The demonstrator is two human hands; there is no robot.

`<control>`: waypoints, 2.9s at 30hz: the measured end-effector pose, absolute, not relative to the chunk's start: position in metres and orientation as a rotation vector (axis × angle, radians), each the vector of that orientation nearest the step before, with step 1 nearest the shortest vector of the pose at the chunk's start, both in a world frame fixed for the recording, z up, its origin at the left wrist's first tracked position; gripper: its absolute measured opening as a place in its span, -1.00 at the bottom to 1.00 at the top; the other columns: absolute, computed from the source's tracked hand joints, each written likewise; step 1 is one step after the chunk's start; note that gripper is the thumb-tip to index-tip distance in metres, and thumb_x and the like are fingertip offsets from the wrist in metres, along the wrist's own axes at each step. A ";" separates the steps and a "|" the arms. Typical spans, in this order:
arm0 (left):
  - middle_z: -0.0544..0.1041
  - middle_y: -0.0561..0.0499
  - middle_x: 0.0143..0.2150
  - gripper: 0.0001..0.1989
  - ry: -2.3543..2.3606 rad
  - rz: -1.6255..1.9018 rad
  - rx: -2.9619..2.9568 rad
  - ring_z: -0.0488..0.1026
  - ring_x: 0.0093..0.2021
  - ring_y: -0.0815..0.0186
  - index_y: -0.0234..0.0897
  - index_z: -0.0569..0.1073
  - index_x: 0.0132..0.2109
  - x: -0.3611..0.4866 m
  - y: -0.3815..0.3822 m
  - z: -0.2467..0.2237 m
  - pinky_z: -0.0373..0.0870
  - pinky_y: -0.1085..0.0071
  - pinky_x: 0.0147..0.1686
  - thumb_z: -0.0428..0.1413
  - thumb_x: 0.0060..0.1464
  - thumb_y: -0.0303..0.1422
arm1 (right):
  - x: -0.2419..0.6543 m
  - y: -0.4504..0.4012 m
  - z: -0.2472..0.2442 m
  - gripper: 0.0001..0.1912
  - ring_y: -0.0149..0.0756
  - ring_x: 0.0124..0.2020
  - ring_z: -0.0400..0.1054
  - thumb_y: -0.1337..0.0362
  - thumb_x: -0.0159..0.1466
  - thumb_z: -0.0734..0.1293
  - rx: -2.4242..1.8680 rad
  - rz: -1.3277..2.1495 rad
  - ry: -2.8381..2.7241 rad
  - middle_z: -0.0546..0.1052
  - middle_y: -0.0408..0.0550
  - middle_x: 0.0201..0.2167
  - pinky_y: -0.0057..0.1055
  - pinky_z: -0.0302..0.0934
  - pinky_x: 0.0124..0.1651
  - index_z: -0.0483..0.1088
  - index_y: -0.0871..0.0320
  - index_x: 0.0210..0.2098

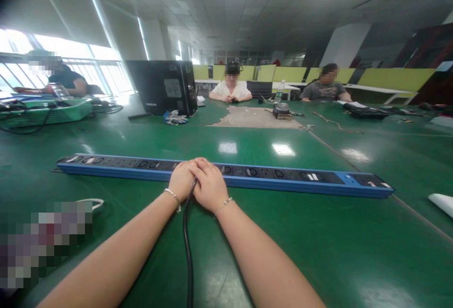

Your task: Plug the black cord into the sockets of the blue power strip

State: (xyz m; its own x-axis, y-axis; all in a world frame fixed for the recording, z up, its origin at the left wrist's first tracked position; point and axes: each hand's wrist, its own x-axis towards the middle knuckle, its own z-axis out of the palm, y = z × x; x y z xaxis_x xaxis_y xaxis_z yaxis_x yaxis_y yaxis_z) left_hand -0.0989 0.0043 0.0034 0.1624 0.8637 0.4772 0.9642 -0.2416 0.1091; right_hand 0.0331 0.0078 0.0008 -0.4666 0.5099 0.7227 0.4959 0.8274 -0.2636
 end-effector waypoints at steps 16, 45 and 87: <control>0.56 -0.08 -0.07 -0.58 -1.764 -0.875 -2.086 0.46 -0.03 0.25 -0.27 0.36 0.04 -0.096 0.006 0.000 0.25 0.30 0.06 -0.01 0.16 -0.09 | -0.001 -0.046 0.028 -0.83 -0.14 -0.17 0.22 0.26 0.22 0.26 -0.905 -0.163 -2.295 0.46 0.05 -0.28 -0.18 0.13 -0.02 0.45 0.18 -0.29; 0.51 -0.09 0.01 -0.63 -1.890 -1.621 -2.053 0.44 0.04 0.36 -0.28 0.24 0.01 -0.116 0.012 0.017 0.37 0.34 0.01 -0.18 0.05 -0.58 | 0.034 0.020 0.011 -0.71 -0.23 0.00 0.36 0.35 0.25 0.23 -0.923 0.020 -2.226 0.42 0.01 0.05 -0.28 0.27 0.06 0.44 0.06 -0.06; 0.56 -0.02 -0.22 -0.72 -1.796 -0.812 -2.013 0.45 -0.16 0.21 -0.22 0.42 -0.20 -0.094 0.007 0.006 0.23 0.28 -0.17 -0.18 0.23 -0.34 | 0.116 0.025 0.022 -0.66 -0.21 -0.17 0.48 0.32 0.24 0.18 -1.338 -0.154 -1.976 0.55 -0.01 -0.10 -0.35 0.35 -0.08 0.43 0.16 -0.03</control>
State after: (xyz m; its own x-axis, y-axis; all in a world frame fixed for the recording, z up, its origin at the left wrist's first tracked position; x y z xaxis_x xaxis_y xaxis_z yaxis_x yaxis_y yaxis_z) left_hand -0.0937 0.0070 0.0065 0.0466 0.7954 0.6043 0.9792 -0.1561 0.1299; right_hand 0.1165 0.0255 0.0224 -0.1899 0.7564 0.6259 0.8444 0.4511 -0.2889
